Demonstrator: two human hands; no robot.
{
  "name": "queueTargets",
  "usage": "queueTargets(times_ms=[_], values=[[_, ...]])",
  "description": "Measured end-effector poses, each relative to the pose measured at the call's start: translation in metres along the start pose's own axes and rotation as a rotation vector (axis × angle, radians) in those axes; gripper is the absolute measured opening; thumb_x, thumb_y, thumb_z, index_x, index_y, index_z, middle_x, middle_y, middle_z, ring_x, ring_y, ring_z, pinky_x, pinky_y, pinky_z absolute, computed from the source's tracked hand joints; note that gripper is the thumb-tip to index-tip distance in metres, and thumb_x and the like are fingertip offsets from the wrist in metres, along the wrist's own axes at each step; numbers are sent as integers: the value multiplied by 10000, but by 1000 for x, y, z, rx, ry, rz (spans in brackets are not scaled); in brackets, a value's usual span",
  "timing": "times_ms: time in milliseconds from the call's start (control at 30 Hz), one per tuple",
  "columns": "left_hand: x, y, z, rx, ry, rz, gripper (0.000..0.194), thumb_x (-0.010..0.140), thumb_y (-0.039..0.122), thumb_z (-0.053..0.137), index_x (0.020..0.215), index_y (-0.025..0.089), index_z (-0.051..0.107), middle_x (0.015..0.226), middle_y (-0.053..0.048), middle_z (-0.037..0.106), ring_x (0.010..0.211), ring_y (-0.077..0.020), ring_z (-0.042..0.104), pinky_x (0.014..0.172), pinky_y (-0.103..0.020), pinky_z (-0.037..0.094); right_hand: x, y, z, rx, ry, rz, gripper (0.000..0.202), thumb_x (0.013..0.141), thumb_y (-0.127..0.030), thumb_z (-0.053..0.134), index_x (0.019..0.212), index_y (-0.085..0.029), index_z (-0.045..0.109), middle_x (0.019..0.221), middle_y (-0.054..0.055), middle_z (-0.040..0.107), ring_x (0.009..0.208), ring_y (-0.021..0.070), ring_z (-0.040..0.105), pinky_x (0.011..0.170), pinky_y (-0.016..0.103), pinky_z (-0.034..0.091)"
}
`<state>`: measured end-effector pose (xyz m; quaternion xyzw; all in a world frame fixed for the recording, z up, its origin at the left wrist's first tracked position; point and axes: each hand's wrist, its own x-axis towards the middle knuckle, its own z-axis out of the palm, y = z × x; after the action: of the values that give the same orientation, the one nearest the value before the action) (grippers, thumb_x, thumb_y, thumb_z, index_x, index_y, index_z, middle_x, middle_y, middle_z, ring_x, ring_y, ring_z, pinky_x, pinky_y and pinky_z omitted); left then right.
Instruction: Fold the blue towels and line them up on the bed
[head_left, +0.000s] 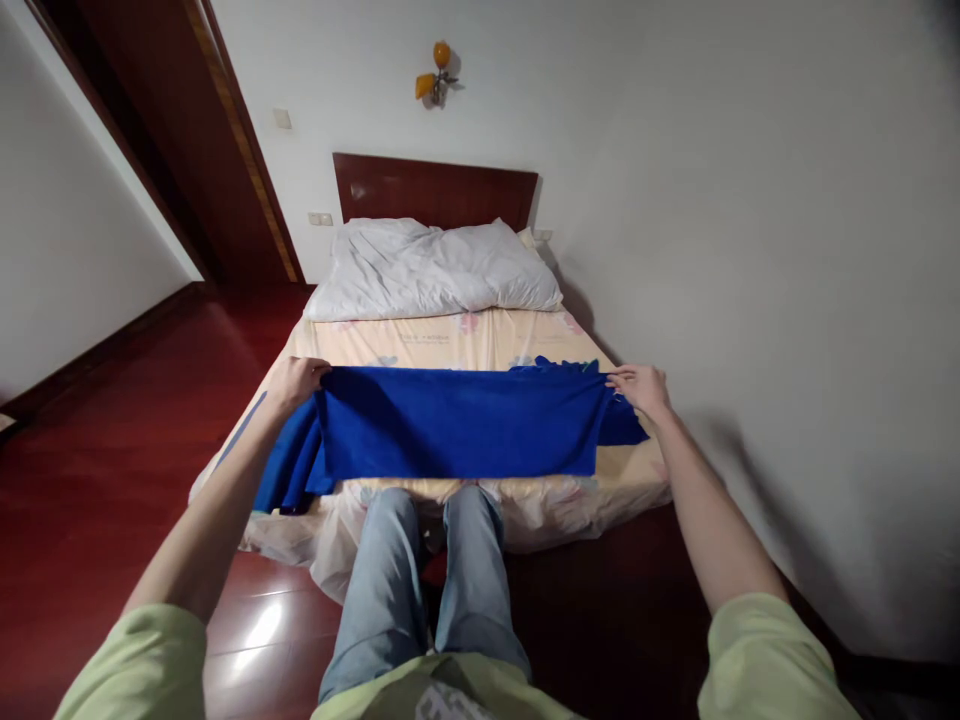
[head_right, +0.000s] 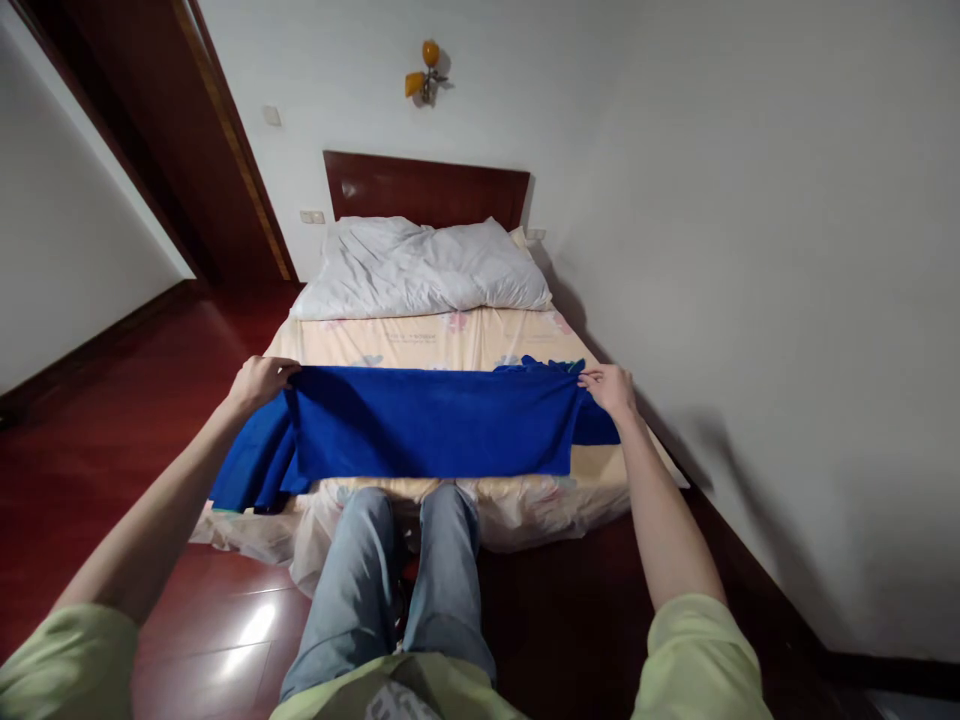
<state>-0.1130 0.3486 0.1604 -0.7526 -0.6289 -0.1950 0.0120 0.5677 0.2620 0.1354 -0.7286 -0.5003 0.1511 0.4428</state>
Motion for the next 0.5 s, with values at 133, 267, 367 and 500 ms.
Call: queueTargets(times_ms=[133, 267, 367, 500], values=[[17, 4, 12, -77, 380, 63, 349, 971, 323, 478, 1067, 166, 775, 982, -100, 766, 892, -224, 708, 810, -285, 522, 12, 6, 5, 116, 239, -190, 283, 829, -415, 734, 904, -141, 730, 858, 131, 789, 873, 261, 792, 850, 378, 647], [-7, -10, 43, -167, 492, 157, 358, 1011, 296, 440, 1203, 176, 717, 1200, -107, 730, 1081, -209, 687, 959, -293, 514, -10, 21, 15, 217, 348, -279, 425, 844, -495, 698, 1046, -124, 739, 1036, 170, 787, 963, 267, 778, 940, 417, 627], [-41, -27, 85, -191, 363, 195, 379, 1017, 286, 412, 1216, 173, 714, 1250, -111, 720, 1158, -219, 675, 1034, -318, 509, -32, 50, 40, 287, 363, -239, 486, 831, -558, 689, 1009, -109, 745, 1042, 195, 782, 940, 277, 775, 920, 442, 637], [-88, -44, 151, -142, 61, 195, 408, 969, 217, 397, 1196, 164, 732, 1272, -109, 722, 1250, -244, 643, 1077, -351, 506, -65, 106, 90, 355, 363, 1, 495, 734, -566, 738, 927, -110, 741, 990, 207, 786, 926, 313, 771, 873, 488, 648]])
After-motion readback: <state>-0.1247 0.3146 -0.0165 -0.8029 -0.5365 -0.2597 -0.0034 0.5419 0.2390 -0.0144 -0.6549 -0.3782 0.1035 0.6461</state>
